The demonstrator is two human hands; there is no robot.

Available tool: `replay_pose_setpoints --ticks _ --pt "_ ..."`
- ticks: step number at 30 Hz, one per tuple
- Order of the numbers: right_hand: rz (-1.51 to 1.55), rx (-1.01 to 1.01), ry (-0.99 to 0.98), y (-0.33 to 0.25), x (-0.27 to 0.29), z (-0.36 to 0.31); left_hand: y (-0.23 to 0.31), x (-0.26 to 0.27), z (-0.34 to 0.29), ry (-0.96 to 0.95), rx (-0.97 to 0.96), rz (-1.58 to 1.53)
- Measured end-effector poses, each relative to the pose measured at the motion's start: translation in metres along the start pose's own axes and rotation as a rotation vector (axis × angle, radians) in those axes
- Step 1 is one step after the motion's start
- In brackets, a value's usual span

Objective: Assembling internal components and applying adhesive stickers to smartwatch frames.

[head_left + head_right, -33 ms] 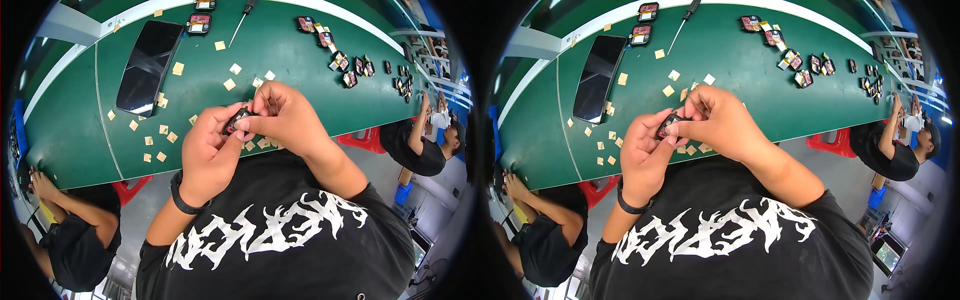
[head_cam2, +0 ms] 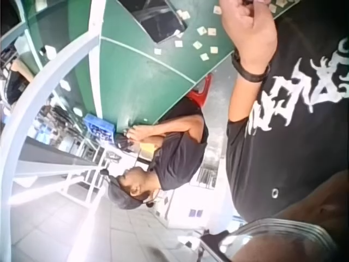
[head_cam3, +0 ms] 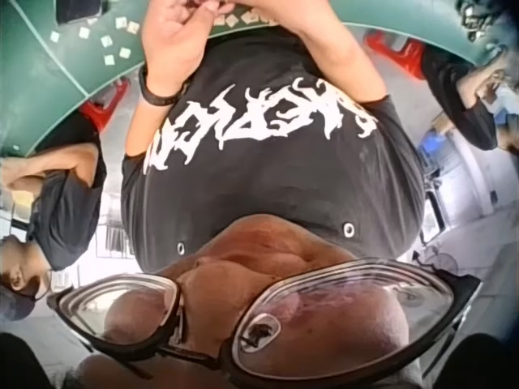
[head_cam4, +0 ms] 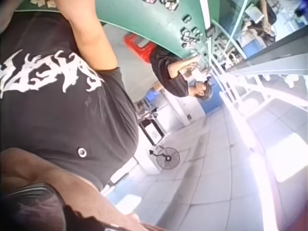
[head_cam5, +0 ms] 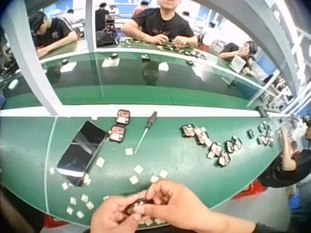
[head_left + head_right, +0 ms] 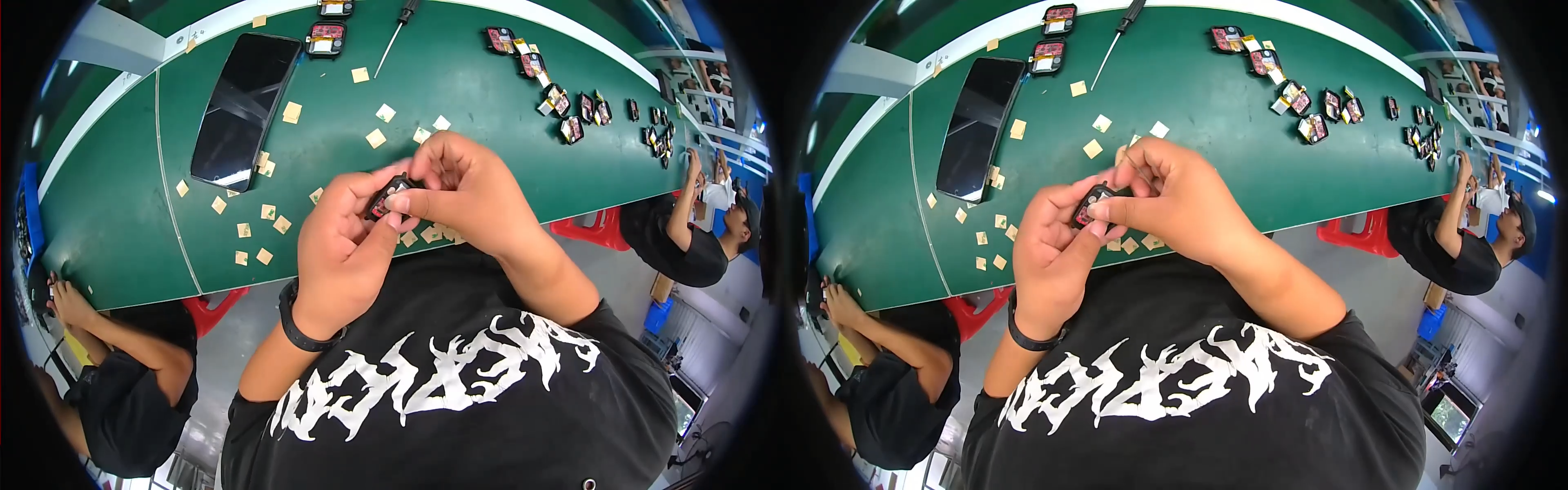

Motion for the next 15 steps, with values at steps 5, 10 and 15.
replay_pose_setpoints --ticks 5,10,15 --pt "0.01 -0.155 -0.076 -0.014 -0.001 -0.017 0.019 -0.003 0.0 -0.036 0.039 -0.058" --pt "-0.022 -0.086 -0.023 -0.023 -0.002 -0.032 0.03 0.002 -0.013 -0.111 0.004 0.28" --pt "0.058 -0.094 -0.101 -0.036 -0.001 -0.041 0.035 0.0 -0.018 -0.164 -0.038 0.315"
Point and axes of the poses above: each hand's wrist, its own z-axis towards the middle knuckle, its own x-axis out of the back of the hand, y = z × x, the point moved 3 cm from there along z, towards the middle knuckle, and after that the axes turned 10 degrees about y, right-handed, at the moved point
